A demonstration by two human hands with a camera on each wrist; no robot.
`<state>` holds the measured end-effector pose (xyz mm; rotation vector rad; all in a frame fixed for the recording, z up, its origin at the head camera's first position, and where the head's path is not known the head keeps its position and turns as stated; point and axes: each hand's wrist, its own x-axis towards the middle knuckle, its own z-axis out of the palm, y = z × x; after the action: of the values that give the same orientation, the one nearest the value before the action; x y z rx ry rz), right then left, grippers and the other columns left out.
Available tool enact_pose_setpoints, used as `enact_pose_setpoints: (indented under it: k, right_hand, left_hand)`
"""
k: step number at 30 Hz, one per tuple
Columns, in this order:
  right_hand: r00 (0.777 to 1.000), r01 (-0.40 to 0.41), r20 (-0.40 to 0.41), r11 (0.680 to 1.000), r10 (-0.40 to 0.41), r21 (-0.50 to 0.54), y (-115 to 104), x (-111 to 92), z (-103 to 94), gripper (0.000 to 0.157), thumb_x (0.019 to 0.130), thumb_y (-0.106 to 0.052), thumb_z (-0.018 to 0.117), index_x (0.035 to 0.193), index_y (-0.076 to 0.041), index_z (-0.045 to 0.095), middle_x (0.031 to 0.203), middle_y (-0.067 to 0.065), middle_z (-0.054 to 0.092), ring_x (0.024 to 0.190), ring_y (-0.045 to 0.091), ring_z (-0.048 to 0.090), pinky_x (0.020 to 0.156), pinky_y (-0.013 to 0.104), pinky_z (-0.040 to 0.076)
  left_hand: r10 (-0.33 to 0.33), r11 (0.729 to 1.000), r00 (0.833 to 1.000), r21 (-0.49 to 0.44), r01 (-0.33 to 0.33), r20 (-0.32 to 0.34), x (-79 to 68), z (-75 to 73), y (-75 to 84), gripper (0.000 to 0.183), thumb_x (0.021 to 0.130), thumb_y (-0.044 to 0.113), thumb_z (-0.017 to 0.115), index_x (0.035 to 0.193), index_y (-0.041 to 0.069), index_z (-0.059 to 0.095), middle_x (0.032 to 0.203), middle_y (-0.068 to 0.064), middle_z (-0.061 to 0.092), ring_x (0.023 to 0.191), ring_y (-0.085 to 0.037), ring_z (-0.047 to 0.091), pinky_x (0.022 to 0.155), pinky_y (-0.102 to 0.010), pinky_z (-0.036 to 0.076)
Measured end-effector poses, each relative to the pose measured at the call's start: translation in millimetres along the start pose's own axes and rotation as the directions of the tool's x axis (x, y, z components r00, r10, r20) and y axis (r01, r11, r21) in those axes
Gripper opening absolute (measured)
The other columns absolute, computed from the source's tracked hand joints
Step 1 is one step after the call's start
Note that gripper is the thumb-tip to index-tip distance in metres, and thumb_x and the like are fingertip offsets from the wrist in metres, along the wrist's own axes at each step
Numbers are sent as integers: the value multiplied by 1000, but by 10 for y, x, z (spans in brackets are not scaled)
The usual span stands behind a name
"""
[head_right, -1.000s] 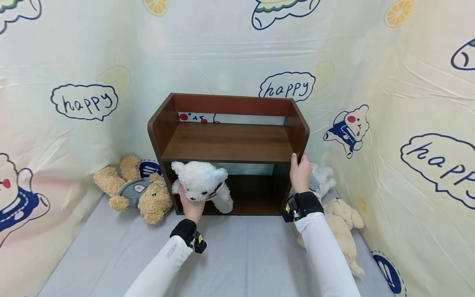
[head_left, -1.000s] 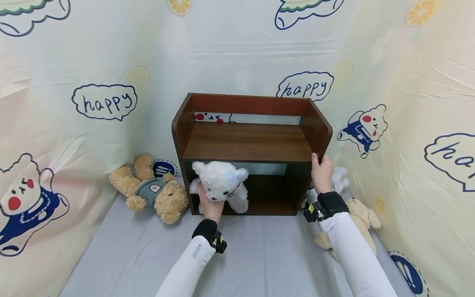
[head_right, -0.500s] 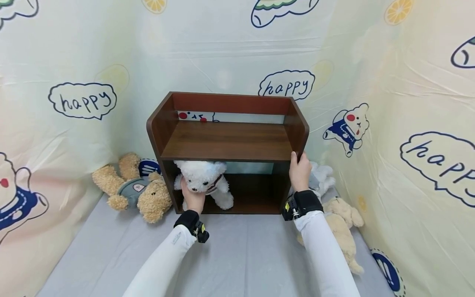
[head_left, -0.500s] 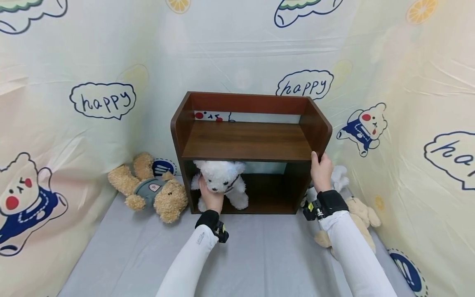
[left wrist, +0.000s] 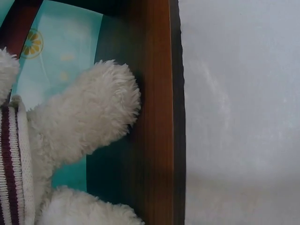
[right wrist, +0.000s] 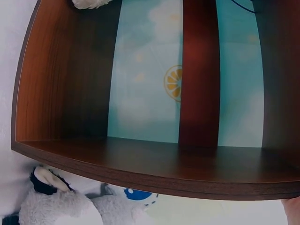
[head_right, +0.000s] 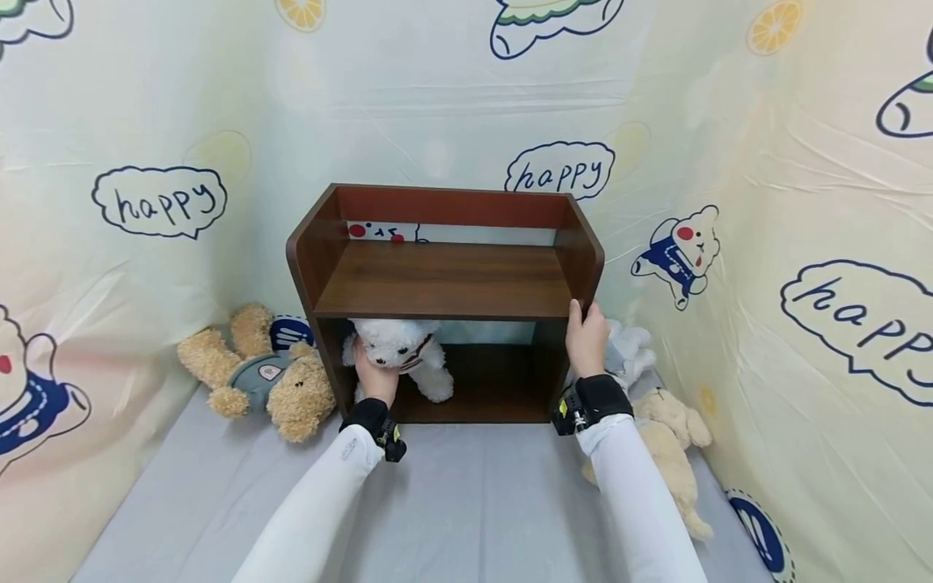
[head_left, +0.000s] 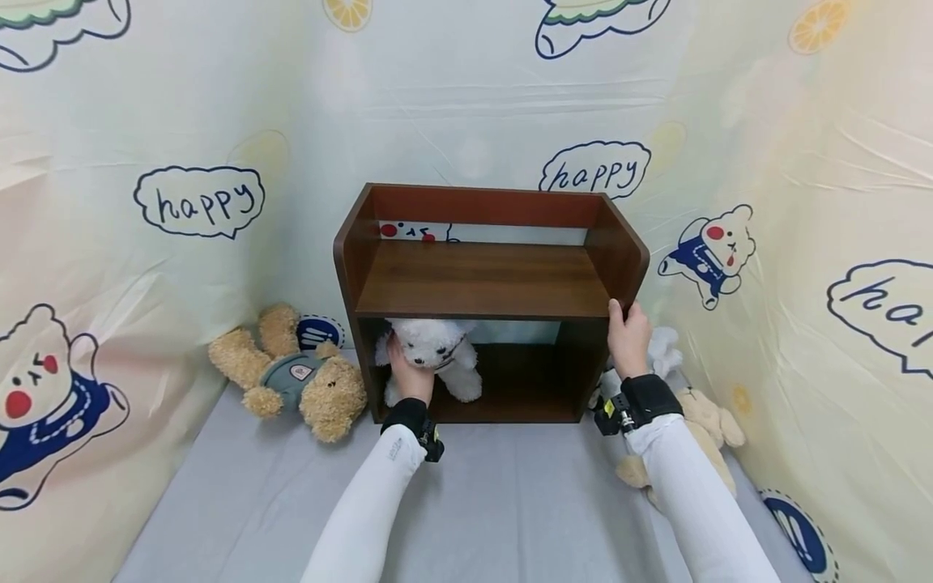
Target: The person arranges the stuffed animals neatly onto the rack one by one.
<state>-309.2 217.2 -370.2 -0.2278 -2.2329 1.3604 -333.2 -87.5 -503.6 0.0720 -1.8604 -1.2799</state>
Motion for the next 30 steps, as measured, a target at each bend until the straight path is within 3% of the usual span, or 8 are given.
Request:
enact_pose_setpoints:
  k: [3,7,10,14,19,25,27,30]
  right_hand:
    - [1000,10,-6,1000,-10,-7,5,11,-2,33,97,-24,42,106,6,52,95,18,52,84,27,44,70,32,34]
    - [1000,18,-11,1000,-18,-20,7,17,1,32,96,-24,43,104,6,52,94,19,52,84,27,44,70,33,34]
    - [1000,11,-1,1000,-11,-11,10,19,3,34,97,-25,42,109,6,53,99,20,54,87,27,45,72,34,35]
    - [1000,-1,11,1000,1,1,30,26,2,37,97,-26,42,114,5,52,106,20,56,89,27,45,74,34,36]
    - [1000,-4,2,1000,4,-8,43,34,6,36,97,-27,42,112,5,52,103,20,56,88,27,45,72,34,35]
    - [1000,3,-10,1000,-3,-17,50,33,5,36,96,-26,42,108,6,52,96,19,53,85,28,44,70,34,34]
    - [1000,5,-15,1000,-5,-18,48,31,6,35,96,-26,43,107,6,53,95,19,53,84,27,44,70,33,34]
    - [1000,9,-18,1000,-10,-21,38,25,10,34,96,-25,44,105,6,53,92,19,53,83,27,44,69,33,34]
  left_hand:
    - [-15,998,1000,-56,15,10,33,28,-57,74,69,5,75,132,-6,37,131,-29,38,124,-40,32,102,-47,27]
    - [-29,999,999,-35,30,16,57,285,-643,81,73,20,74,140,6,31,141,-20,30,132,-29,24,107,-32,23]
    - [-76,997,996,28,75,45,103,393,-867,87,71,19,76,142,7,27,144,-18,25,134,-26,20,107,-29,22]
    - [-123,990,988,81,116,93,172,382,-797,90,69,18,78,141,0,26,143,-22,25,134,-32,20,106,-38,25]
    - [-139,972,981,206,109,137,180,514,-1035,94,71,25,78,142,1,23,145,-21,22,136,-30,15,108,-33,20]
    - [-73,942,978,335,3,197,213,664,-1393,93,74,26,75,143,1,19,144,-22,24,135,-29,18,108,-30,20]
    - [-61,935,976,354,-18,209,222,649,-1327,89,79,31,71,143,2,16,144,-22,23,135,-29,17,108,-31,20]
    - [-52,946,972,324,-26,229,247,488,-906,80,84,27,64,142,1,16,142,-24,23,134,-32,19,108,-36,21]
